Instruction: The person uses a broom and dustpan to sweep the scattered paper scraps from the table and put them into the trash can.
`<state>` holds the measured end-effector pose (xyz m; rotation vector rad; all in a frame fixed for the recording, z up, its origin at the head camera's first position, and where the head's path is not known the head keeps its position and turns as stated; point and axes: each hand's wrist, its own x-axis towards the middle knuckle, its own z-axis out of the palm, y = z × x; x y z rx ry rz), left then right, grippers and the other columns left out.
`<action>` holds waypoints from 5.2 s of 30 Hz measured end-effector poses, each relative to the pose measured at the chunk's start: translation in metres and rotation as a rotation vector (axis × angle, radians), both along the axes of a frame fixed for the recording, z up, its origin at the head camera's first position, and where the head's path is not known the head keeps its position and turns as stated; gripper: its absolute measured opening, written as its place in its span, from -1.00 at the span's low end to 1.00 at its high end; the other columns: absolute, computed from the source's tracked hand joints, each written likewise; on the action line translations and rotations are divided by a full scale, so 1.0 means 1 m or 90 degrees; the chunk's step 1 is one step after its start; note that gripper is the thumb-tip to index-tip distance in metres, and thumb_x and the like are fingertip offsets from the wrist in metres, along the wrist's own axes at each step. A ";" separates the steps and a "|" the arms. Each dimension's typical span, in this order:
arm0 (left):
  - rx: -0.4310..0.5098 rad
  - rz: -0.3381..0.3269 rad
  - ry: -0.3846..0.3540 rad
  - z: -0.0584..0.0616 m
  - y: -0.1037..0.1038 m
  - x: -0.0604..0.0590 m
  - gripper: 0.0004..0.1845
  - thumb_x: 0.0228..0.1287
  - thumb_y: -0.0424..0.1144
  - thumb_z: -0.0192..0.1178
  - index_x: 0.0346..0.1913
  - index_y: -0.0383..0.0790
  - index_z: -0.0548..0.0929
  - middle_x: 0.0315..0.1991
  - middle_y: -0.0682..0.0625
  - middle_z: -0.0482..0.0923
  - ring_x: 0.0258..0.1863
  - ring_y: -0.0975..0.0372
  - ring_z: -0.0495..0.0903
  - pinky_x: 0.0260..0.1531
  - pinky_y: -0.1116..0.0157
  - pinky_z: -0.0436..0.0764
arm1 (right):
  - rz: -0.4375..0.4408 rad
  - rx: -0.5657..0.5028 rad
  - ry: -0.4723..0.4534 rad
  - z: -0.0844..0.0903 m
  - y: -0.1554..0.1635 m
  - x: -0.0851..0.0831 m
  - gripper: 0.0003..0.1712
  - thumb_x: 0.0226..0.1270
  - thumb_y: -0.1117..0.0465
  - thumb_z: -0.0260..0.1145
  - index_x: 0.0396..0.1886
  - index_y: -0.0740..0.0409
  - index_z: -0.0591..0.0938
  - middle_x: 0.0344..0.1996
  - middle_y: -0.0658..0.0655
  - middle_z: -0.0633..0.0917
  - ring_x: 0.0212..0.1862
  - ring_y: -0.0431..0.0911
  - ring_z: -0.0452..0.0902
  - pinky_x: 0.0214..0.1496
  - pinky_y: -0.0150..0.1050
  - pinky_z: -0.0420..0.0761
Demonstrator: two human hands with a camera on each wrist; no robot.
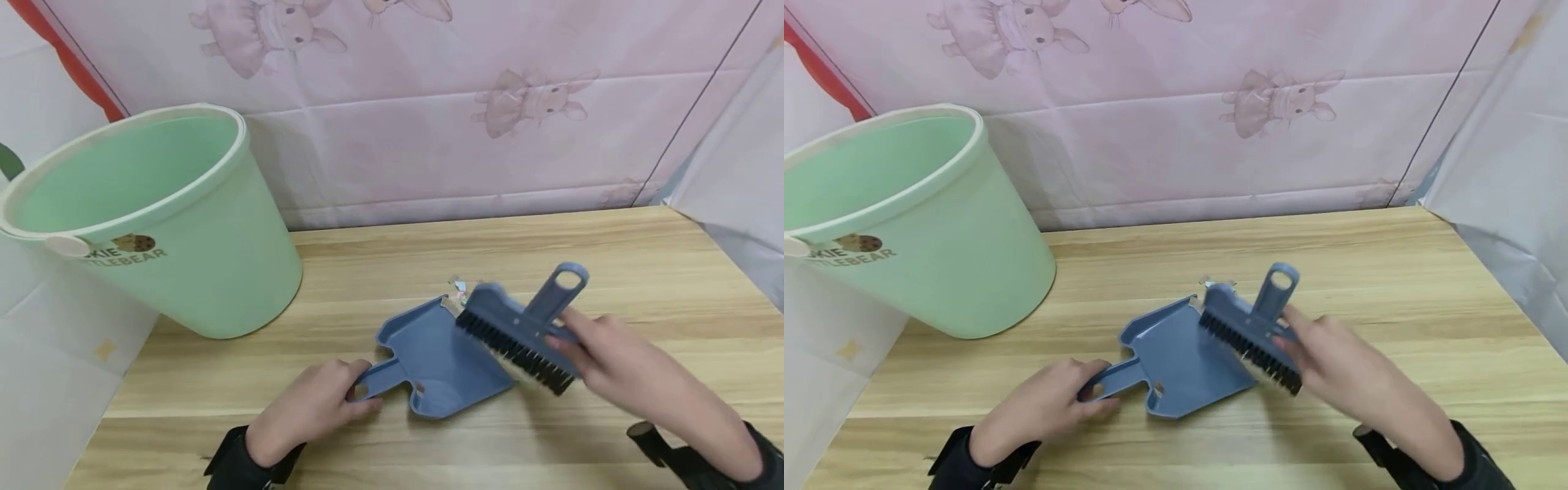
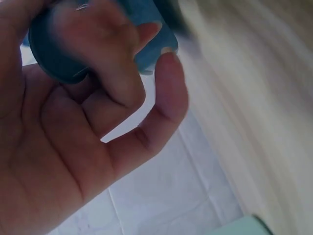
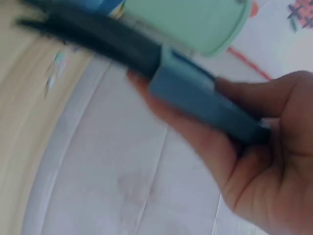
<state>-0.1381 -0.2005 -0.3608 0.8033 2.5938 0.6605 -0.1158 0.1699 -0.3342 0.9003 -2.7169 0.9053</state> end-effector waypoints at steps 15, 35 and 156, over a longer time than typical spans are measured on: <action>0.030 -0.002 0.024 0.003 -0.013 -0.002 -0.75 0.21 -0.15 0.35 -0.28 -0.20 0.52 -0.62 0.17 0.31 -0.68 0.46 0.23 -0.68 0.46 0.24 | -0.082 0.147 0.057 -0.019 -0.021 -0.013 -0.83 0.24 0.44 0.30 -0.28 0.20 0.47 -0.73 -0.11 0.43 -0.71 -0.36 0.18 -0.72 -0.45 0.22; 0.085 -0.052 0.093 0.023 -0.042 -0.009 -0.85 0.20 -0.20 0.36 -0.23 -0.12 0.61 -0.47 0.23 0.49 -0.52 0.46 0.41 -0.50 0.43 0.46 | -0.107 0.040 0.159 -0.014 -0.004 -0.016 -0.68 0.12 0.54 0.35 -0.13 0.23 0.56 -0.69 -0.18 0.37 -0.67 -0.42 0.08 -0.71 -0.45 0.18; 1.080 0.352 0.202 0.128 -0.048 -0.045 -0.60 0.47 -0.13 0.03 -0.14 -0.53 0.52 -0.53 -0.12 0.36 -0.63 0.18 0.30 -0.47 0.33 0.49 | 0.003 0.120 -0.028 -0.005 -0.010 -0.002 -0.79 0.29 0.38 0.30 -0.13 0.11 0.53 -0.72 -0.26 0.31 -0.68 -0.42 0.11 -0.66 -0.43 0.27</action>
